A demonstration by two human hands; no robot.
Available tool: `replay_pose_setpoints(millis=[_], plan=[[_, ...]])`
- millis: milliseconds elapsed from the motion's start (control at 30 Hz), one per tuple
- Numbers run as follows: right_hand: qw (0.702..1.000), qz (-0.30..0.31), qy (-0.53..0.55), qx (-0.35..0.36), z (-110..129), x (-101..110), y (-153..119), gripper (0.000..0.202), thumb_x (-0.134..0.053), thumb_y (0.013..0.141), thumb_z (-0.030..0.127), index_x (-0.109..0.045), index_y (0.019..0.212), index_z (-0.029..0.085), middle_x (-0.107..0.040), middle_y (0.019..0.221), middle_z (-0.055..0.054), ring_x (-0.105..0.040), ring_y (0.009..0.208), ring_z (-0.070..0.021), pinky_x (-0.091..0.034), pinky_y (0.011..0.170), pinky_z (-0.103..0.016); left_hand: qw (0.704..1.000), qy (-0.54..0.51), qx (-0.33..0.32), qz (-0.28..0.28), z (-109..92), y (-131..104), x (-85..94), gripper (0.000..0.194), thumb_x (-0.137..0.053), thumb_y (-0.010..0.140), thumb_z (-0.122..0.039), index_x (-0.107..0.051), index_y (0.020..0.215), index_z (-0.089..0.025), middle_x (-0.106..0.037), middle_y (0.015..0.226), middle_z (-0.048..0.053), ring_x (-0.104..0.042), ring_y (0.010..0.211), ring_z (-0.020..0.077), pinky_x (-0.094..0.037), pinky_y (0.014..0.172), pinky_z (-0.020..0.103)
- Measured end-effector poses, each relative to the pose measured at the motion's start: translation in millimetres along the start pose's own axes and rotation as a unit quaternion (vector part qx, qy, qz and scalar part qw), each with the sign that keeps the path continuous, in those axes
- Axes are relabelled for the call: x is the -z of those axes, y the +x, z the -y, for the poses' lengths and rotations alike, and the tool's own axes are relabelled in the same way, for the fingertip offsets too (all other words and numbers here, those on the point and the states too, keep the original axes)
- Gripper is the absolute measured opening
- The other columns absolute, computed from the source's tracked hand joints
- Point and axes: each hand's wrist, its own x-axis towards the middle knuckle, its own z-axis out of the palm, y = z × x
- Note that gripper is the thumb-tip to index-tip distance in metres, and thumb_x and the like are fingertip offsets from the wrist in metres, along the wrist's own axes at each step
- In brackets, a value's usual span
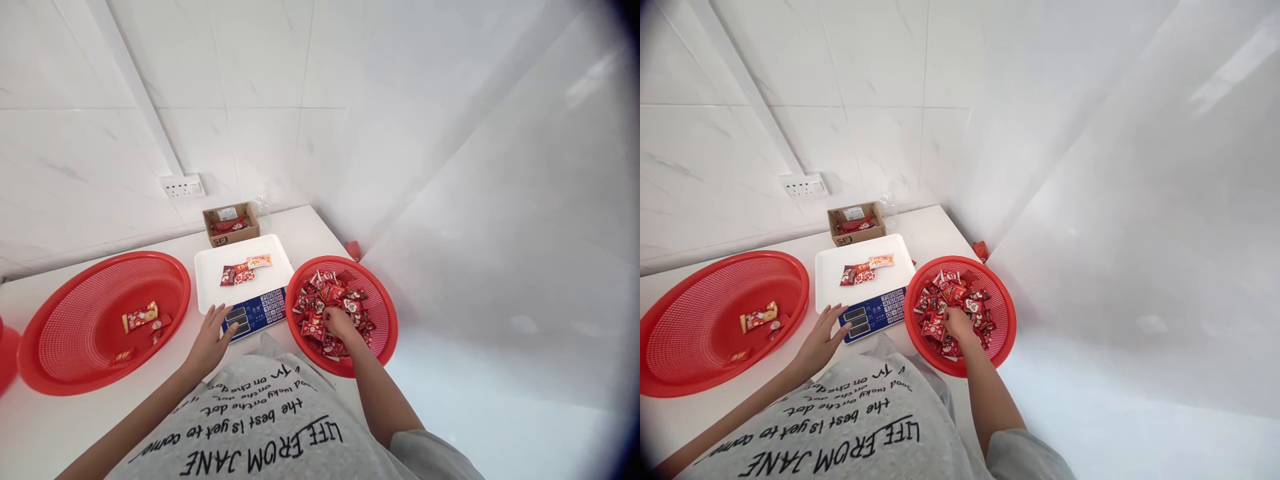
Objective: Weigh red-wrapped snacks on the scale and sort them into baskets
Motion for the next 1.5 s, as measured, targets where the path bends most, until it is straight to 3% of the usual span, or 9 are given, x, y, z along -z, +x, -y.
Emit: replay_pose_setpoints(millis=[233, 500, 600, 733, 867, 1000, 1200, 1333, 1500], plan=[[0.999, 0.028, 0.031, 0.007, -2, -4, -7, 0.017, -0.056, 0.077, 0.016, -0.068, 0.089, 0.018, -0.07, 0.09, -0.005, -0.06, 0.076, -0.0147, -0.033, 0.058, -0.021, 1.0, 0.007, -0.019, -0.003, -3, 3, 3.0, 0.049, -0.041, 0.087, -0.049, -0.052, 0.125, -0.02, -0.049, 0.14, 0.011, -0.027, 0.14, 0.0285, -0.029, 0.111, 0.05], [0.972, 0.179, 0.067, 0.134, 18, -6, -16, 0.021, -0.061, 0.071, 0.014, -0.074, 0.084, 0.023, -0.074, 0.082, 0.002, -0.064, 0.071, -0.0129, -0.042, 0.062, -0.019, 1.0, -0.009, -0.001, -0.003, -3, -3, 0.7, 0.045, -0.043, 0.087, -0.047, -0.054, 0.122, -0.021, -0.053, 0.136, 0.01, -0.03, 0.138, 0.0292, -0.031, 0.11, 0.052], [0.978, 0.155, 0.055, 0.131, 27, -9, -16, 0.039, -0.058, 0.072, 0.012, -0.07, 0.105, 0.028, -0.073, 0.097, 0.001, -0.066, 0.083, -0.0164, -0.045, 0.07, -0.021, 1.0, -0.006, -0.001, 0.0, -4, -5, -1.4, 0.044, -0.044, 0.087, -0.045, -0.055, 0.121, -0.021, -0.053, 0.135, 0.009, -0.032, 0.137, 0.0288, -0.032, 0.109, 0.051], [0.994, 0.064, 0.039, 0.08, 22, -9, -10, 0.066, -0.056, 0.076, 0.014, -0.042, 0.139, 0.029, -0.054, 0.136, -0.007, -0.055, 0.116, -0.0236, -0.041, 0.09, -0.028, 1.0, 0.004, 0.002, 0.019, -5, -7, -3.5, 0.045, -0.043, 0.088, -0.045, -0.054, 0.123, -0.02, -0.053, 0.135, 0.01, -0.033, 0.136, 0.028, -0.033, 0.109, 0.05], [0.999, -0.013, 0.032, 0.01, 4, 0, -4, 0.07, -0.051, 0.084, 0.022, -0.022, 0.147, 0.026, -0.045, 0.141, -0.014, -0.055, 0.117, -0.0258, -0.041, 0.09, -0.031, 0.999, 0.009, 0.003, 0.035, -7, -6, -5.9, 0.046, -0.044, 0.087, -0.046, -0.054, 0.123, -0.02, -0.054, 0.134, 0.011, -0.034, 0.136, 0.0276, -0.033, 0.11, 0.048], [0.999, -0.05, 0.019, -0.01, -11, 8, -4, 0.06, -0.05, 0.086, 0.026, -0.033, 0.144, 0.021, -0.049, 0.138, -0.014, -0.053, 0.118, -0.0255, -0.04, 0.09, -0.03, 0.999, 0.003, -0.008, 0.051, -11, -2, -7.5, 0.046, -0.044, 0.087, -0.046, -0.053, 0.123, -0.02, -0.054, 0.134, 0.011, -0.035, 0.136, 0.0275, -0.033, 0.109, 0.047], [1.0, 0.01, 0.024, 0.012, -15, 0, -13, 0.036, -0.059, 0.08, 0.026, -0.064, 0.115, 0.024, -0.067, 0.116, -0.008, -0.061, 0.106, -0.0237, -0.042, 0.082, -0.027, 0.997, -0.006, -0.025, 0.069, -17, 5, -11.1, 0.043, -0.044, 0.087, -0.045, -0.054, 0.122, -0.022, -0.054, 0.135, 0.009, -0.037, 0.135, 0.0267, -0.033, 0.11, 0.047], [0.999, 0.024, 0.024, 0.009, -11, -6, -14, 0.04, -0.059, 0.079, 0.024, -0.061, 0.12, 0.021, -0.066, 0.117, -0.011, -0.062, 0.105, -0.0262, -0.043, 0.08, -0.029, 0.997, -0.011, -0.03, 0.07, -17, 7, -14.6, 0.043, -0.044, 0.087, -0.046, -0.054, 0.122, -0.023, -0.054, 0.135, 0.009, -0.039, 0.133, 0.0265, -0.035, 0.109, 0.047], [0.998, 0.021, 0.026, 0.049, 4, -3, -5, 0.049, -0.057, 0.08, 0.025, -0.053, 0.129, 0.026, -0.062, 0.125, -0.007, -0.058, 0.113, -0.0227, -0.041, 0.087, -0.027, 0.998, -0.017, -0.024, 0.057, -14, 5, -14.9, 0.043, -0.044, 0.087, -0.046, -0.054, 0.122, -0.024, -0.055, 0.134, 0.008, -0.04, 0.132, 0.0263, -0.036, 0.108, 0.047]])
